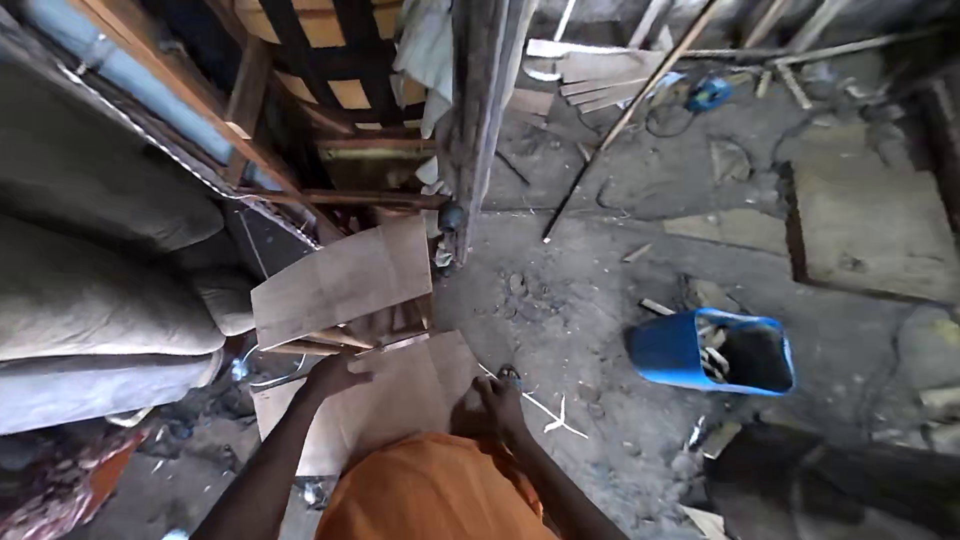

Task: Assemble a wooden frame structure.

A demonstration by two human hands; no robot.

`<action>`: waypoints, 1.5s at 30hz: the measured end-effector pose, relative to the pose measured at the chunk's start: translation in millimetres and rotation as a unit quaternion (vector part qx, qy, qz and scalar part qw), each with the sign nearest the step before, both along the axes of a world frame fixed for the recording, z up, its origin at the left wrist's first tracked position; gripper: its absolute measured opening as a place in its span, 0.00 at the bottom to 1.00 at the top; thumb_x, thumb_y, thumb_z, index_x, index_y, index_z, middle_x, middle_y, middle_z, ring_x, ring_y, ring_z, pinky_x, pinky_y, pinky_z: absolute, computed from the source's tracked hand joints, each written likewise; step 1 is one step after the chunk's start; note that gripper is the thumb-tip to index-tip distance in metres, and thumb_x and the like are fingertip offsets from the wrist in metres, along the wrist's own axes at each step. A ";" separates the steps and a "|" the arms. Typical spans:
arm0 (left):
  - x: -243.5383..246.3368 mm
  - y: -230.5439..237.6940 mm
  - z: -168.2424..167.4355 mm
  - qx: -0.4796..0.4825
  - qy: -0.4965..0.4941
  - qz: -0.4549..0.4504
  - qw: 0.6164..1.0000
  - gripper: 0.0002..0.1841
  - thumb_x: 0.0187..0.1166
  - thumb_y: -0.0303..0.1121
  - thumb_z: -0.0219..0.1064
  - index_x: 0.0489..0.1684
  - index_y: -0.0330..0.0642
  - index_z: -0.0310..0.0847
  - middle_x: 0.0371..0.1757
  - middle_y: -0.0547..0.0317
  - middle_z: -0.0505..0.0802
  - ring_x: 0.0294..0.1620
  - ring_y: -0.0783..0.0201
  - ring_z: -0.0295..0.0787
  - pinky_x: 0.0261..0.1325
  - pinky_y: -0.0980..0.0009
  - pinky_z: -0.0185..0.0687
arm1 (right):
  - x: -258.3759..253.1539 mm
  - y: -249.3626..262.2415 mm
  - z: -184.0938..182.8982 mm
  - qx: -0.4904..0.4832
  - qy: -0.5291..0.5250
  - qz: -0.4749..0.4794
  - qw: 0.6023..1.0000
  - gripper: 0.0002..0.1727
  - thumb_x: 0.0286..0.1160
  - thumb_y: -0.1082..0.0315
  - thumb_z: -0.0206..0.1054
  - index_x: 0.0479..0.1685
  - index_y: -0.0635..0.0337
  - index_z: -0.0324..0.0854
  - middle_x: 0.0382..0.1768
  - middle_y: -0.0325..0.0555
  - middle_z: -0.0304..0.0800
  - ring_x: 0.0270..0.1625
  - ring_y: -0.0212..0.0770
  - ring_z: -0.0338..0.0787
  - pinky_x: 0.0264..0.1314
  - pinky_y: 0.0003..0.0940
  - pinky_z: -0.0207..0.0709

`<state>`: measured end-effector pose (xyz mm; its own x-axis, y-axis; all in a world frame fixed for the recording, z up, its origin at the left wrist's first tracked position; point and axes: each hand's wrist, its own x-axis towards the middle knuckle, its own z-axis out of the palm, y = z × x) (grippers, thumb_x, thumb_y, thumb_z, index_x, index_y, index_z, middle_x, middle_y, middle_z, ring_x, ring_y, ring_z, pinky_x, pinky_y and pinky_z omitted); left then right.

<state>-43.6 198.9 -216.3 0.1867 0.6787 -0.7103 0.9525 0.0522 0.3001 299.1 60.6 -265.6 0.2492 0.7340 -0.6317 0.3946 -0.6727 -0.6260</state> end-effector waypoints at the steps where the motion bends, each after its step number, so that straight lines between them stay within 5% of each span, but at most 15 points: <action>1: -5.7 4.4 -3.3 0.006 -0.007 -0.008 1.000 0.39 0.69 0.64 0.75 0.77 0.51 0.81 0.74 0.46 0.87 0.78 0.45 0.80 0.80 0.38 0.70 | -7.8 -4.8 -4.1 -0.006 -0.001 -0.012 1.000 0.27 0.88 0.47 0.57 0.50 0.63 0.89 0.43 0.57 0.92 0.49 0.54 0.91 0.61 0.58 0.81; 7: -38.0 27.3 -22.4 0.007 -0.023 -0.039 0.999 0.41 0.65 0.69 0.74 0.74 0.51 0.83 0.71 0.45 0.89 0.75 0.43 0.82 0.78 0.36 0.72 | -53.7 -6.6 0.8 -0.011 -0.010 -0.076 0.997 0.24 0.88 0.50 0.60 0.44 0.63 0.89 0.35 0.53 0.90 0.40 0.48 0.89 0.52 0.52 0.82; 12: -43.3 45.8 -26.0 -0.016 -0.019 -0.037 0.999 0.41 0.66 0.69 0.74 0.73 0.50 0.84 0.66 0.41 0.91 0.70 0.39 0.85 0.73 0.33 0.74 | -66.7 9.1 0.0 -0.031 -0.042 -0.083 0.995 0.28 0.87 0.45 0.60 0.43 0.65 0.89 0.38 0.57 0.91 0.45 0.55 0.90 0.56 0.60 0.80; 22: -58.7 68.3 -53.7 0.020 -0.055 -0.059 0.997 0.42 0.68 0.68 0.72 0.76 0.47 0.81 0.76 0.45 0.85 0.80 0.44 0.78 0.82 0.38 0.69 | -68.4 41.7 -25.0 -0.044 -0.085 -0.041 0.995 0.35 0.83 0.37 0.59 0.42 0.66 0.87 0.42 0.64 0.89 0.49 0.64 0.89 0.54 0.71 0.77; 38: -44.8 78.0 -35.7 0.005 -0.007 -0.002 1.000 0.40 0.72 0.68 0.70 0.78 0.49 0.79 0.68 0.41 0.90 0.72 0.40 0.84 0.74 0.34 0.73 | -57.2 94.7 -5.7 -0.053 -0.079 0.018 0.995 0.31 0.88 0.43 0.58 0.44 0.70 0.85 0.43 0.63 0.87 0.49 0.58 0.87 0.58 0.58 0.77; 45: -36.7 78.9 -31.2 0.012 0.000 0.016 1.000 0.42 0.71 0.69 0.69 0.79 0.48 0.78 0.73 0.42 0.87 0.78 0.42 0.79 0.81 0.37 0.68 | -47.6 106.9 -11.0 -0.061 -0.085 0.046 0.993 0.32 0.88 0.41 0.56 0.47 0.67 0.86 0.45 0.61 0.89 0.51 0.56 0.89 0.59 0.58 0.78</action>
<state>-80.3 277.8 -247.5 0.1640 0.7009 -0.6942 0.9505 0.0761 0.3014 251.4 167.5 -276.6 0.2947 0.6791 -0.6723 0.5507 -0.6957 -0.4613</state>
